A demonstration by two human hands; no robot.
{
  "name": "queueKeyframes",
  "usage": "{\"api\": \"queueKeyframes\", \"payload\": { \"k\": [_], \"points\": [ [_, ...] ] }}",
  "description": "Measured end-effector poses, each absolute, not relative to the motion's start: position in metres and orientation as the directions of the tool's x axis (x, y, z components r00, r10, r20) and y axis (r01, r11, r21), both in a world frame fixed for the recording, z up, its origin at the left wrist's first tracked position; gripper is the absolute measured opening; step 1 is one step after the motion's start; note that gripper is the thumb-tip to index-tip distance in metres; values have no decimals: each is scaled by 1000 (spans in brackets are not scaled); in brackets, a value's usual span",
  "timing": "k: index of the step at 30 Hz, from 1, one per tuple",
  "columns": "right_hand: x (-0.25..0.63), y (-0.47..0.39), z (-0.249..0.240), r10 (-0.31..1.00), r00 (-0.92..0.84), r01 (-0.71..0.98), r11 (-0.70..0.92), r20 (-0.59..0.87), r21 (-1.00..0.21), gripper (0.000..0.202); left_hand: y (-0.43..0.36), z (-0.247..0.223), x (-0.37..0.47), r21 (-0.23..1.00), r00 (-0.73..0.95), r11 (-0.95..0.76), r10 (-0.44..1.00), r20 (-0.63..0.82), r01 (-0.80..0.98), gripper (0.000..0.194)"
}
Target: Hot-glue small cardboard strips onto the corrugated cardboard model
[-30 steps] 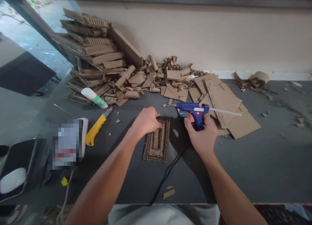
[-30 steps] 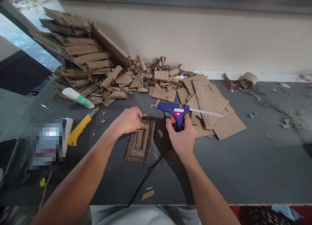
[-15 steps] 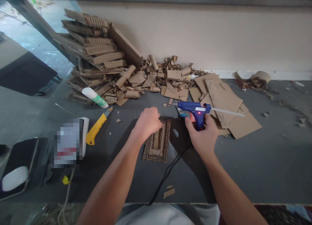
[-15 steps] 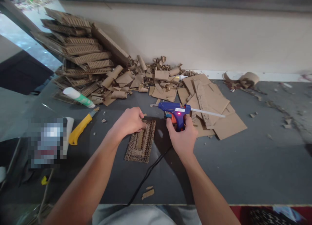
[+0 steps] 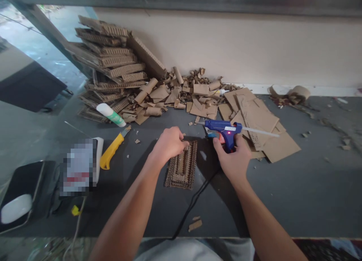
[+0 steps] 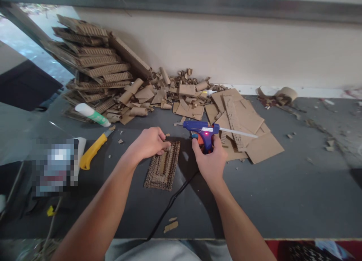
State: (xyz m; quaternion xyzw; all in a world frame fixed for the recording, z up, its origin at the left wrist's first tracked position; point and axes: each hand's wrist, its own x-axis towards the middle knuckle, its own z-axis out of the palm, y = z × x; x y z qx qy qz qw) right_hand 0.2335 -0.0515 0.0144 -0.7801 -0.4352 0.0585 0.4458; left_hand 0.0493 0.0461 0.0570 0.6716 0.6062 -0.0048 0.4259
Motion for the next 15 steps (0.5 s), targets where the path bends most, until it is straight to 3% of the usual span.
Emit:
{"api": "queueKeyframes", "payload": {
  "k": [9,15],
  "points": [
    [234,-51,17,729,610,639,-220,312,-737,34,43,73,35,570,346,-49,836,-426,820,20],
    [234,-52,14,730,608,635,-214,310,-742,34,37,64,40,537,363,-93,830,-423,839,35]
  ]
}}
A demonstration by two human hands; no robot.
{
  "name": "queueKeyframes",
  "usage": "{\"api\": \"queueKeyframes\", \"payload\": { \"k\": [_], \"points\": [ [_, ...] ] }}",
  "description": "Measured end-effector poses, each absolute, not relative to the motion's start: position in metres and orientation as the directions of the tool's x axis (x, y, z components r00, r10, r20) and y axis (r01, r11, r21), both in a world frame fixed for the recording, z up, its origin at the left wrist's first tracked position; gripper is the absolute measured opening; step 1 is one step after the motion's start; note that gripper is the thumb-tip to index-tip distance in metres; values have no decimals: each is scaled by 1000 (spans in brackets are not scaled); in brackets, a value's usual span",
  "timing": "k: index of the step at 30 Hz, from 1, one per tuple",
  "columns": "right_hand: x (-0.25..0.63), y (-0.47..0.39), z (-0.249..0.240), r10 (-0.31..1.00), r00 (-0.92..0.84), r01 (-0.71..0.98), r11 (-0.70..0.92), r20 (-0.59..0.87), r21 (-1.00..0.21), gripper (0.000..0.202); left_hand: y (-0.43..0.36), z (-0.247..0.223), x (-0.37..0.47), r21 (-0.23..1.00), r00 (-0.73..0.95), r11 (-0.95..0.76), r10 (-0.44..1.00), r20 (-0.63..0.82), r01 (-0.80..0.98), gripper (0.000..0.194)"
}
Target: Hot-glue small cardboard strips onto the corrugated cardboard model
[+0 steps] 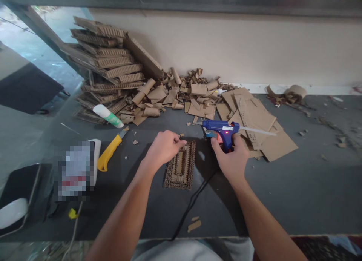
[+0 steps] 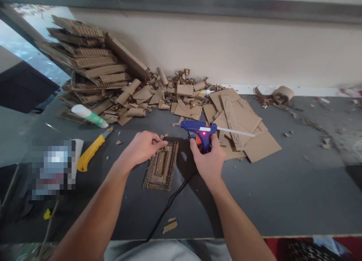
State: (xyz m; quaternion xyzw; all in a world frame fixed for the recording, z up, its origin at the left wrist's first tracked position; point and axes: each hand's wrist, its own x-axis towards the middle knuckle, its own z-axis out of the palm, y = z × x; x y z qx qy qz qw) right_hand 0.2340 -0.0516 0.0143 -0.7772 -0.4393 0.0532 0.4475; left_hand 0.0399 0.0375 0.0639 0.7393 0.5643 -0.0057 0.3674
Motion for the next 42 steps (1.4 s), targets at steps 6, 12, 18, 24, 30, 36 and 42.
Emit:
{"api": "queueKeyframes", "payload": {
  "k": [6,12,18,24,30,36,42],
  "points": [
    [233,-52,14,736,611,625,-224,291,-747,37,32,62,49,526,355,-98,838,-415,845,37],
    [234,-52,14,741,605,631,-222,292,-743,36,25,55,53,525,303,-77,883,-360,847,27],
    [234,-52,14,739,607,629,-220,294,-746,36,24,54,54,529,315,-84,877,-364,844,25],
    [234,-52,13,747,604,627,-230,278,-744,39,25,56,52,548,321,-58,860,-398,834,26],
    [234,-52,13,743,603,632,-223,291,-742,39,25,54,50,568,318,-31,854,-413,822,31],
    [233,-52,13,739,610,622,-225,285,-750,40,31,46,35,608,258,29,888,-379,794,29],
    [233,-52,14,745,608,612,-220,274,-760,38,31,51,36,555,268,-37,901,-340,831,32]
  ]
}}
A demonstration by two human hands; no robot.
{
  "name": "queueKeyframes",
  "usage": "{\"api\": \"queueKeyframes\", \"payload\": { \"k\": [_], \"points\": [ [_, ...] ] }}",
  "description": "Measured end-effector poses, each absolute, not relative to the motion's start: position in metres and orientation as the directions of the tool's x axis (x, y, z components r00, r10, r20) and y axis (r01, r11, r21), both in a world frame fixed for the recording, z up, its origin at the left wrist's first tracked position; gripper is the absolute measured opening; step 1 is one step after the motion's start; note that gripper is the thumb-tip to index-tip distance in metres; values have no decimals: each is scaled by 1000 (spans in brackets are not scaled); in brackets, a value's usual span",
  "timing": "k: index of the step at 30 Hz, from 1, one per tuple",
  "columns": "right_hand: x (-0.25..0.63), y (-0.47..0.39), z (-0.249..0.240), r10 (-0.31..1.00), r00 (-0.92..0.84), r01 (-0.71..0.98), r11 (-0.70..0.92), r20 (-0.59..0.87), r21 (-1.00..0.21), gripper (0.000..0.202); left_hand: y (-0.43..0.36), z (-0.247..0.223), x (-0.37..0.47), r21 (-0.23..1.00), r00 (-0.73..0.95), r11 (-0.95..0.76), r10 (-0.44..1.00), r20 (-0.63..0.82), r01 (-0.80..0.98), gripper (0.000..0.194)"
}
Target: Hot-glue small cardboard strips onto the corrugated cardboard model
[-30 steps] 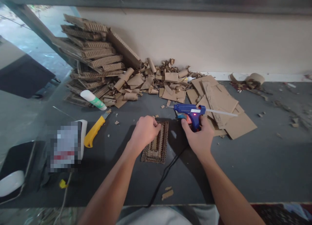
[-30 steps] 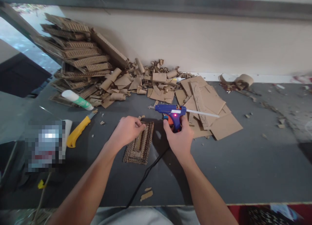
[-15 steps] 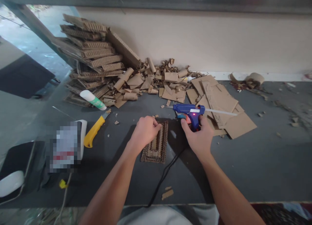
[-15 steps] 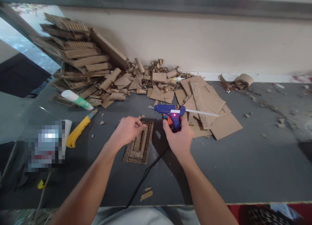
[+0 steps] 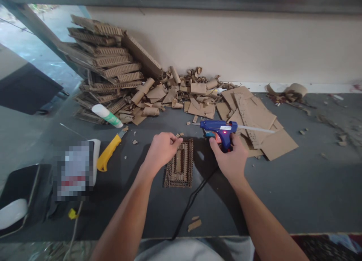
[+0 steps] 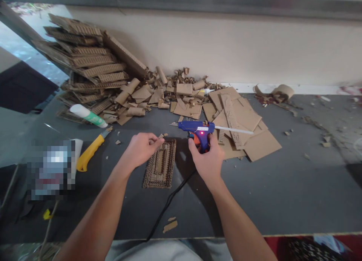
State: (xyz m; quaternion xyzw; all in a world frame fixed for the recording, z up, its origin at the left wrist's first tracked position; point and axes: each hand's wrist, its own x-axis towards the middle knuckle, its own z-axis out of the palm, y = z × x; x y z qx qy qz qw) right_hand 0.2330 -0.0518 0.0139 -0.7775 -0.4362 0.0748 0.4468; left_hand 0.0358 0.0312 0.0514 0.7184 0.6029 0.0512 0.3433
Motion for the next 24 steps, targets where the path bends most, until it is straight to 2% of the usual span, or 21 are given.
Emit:
{"api": "queueKeyframes", "payload": {
  "k": [6,16,24],
  "points": [
    [234,-52,14,746,601,624,-216,286,-751,38,25,54,50,515,261,-40,894,-365,856,27],
    [233,-52,13,741,603,621,-204,296,-757,37,27,47,40,557,251,3,890,-380,831,28],
    [233,-52,14,740,608,611,-204,288,-765,37,29,44,43,534,208,35,898,-388,845,30]
  ]
}}
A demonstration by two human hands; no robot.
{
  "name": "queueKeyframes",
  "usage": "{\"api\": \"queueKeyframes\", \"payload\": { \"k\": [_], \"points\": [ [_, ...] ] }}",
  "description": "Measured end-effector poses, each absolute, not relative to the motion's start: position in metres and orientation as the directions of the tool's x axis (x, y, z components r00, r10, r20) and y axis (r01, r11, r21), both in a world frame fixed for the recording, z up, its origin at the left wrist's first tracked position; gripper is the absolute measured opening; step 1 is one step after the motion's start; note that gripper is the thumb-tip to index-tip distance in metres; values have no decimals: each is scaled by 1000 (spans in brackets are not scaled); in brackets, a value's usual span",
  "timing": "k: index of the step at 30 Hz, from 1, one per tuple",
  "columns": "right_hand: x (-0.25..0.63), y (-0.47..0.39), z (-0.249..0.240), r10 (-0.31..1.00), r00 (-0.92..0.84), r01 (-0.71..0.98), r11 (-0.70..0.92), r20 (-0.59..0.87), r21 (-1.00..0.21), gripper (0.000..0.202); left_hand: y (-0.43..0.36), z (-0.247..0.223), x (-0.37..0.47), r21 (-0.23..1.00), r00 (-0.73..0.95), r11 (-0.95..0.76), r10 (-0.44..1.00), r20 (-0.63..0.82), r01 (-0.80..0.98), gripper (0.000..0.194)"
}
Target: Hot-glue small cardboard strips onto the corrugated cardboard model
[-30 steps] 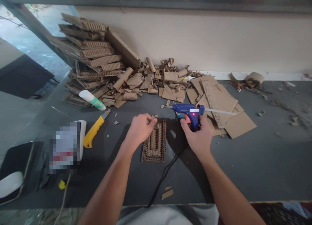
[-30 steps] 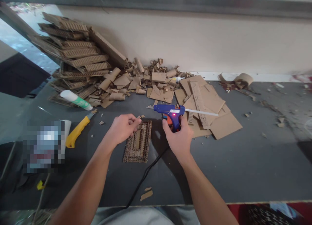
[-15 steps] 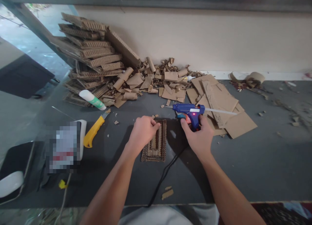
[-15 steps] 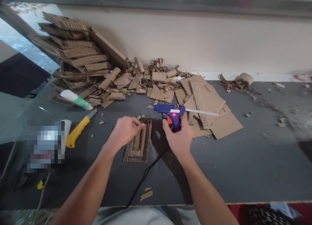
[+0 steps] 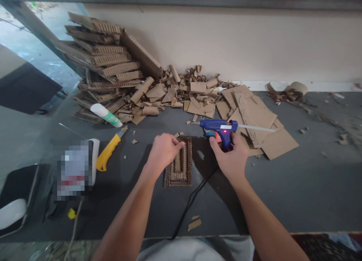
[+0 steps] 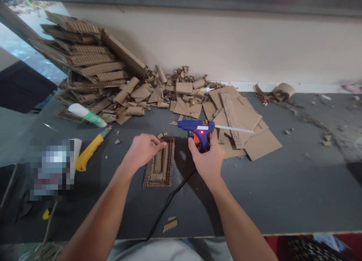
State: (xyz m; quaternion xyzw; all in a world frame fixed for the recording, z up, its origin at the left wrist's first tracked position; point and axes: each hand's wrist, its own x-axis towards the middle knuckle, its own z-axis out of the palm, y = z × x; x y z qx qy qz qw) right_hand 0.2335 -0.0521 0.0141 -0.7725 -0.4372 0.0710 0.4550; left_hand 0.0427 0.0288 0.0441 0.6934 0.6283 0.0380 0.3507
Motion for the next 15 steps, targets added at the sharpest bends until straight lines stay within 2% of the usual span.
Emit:
{"api": "queueKeyframes", "payload": {
  "k": [10,15],
  "points": [
    [234,-52,15,744,595,629,-194,306,-752,36,28,38,32,661,213,97,904,-372,744,24],
    [233,-53,14,749,601,606,-198,279,-771,36,29,40,28,659,224,112,887,-403,744,26]
  ]
}}
